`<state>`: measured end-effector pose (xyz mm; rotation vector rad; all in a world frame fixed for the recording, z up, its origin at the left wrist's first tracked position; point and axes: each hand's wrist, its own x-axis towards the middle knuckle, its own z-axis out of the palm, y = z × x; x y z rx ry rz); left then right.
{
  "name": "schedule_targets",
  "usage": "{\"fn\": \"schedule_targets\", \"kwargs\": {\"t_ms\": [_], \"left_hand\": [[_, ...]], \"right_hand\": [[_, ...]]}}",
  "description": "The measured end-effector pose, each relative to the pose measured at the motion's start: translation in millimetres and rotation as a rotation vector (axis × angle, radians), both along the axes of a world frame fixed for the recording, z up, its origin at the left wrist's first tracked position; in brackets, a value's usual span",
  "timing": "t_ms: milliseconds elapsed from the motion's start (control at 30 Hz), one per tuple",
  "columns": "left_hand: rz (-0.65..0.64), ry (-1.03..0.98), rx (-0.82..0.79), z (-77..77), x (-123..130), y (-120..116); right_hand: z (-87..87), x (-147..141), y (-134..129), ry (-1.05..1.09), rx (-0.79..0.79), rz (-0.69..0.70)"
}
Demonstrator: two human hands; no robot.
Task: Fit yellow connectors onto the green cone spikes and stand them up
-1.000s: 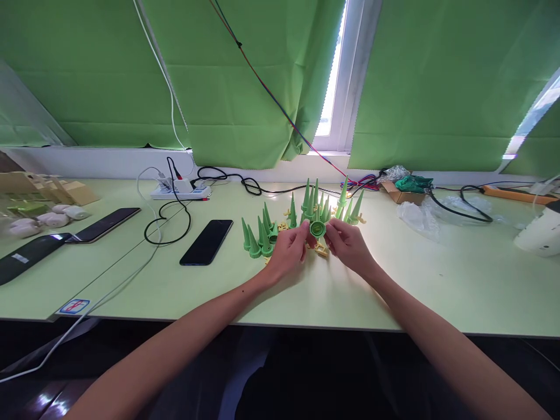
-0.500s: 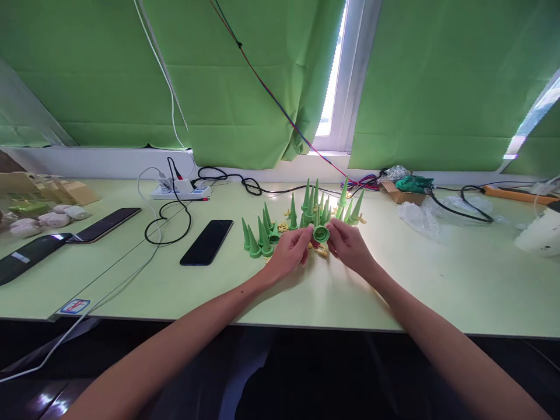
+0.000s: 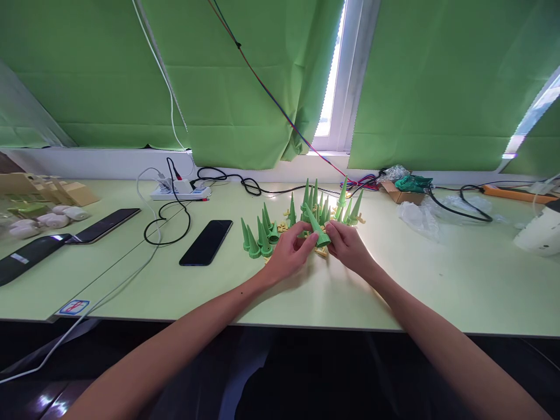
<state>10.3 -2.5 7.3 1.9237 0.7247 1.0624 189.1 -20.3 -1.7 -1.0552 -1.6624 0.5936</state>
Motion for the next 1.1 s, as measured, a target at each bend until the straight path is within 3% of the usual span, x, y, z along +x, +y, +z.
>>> {"fn": "schedule_targets", "kwargs": {"t_ms": [567, 1100], "left_hand": [[-0.006, -0.042, 0.089, -4.2, -1.9, 3.5], [0.029, -0.015, 0.162, 1.1, -2.7, 3.1]], "right_hand": [[3.1, -6.0, -2.6, -0.026, -0.007, 0.044], [3.3, -7.3, -1.7, -0.025, -0.010, 0.035]]}}
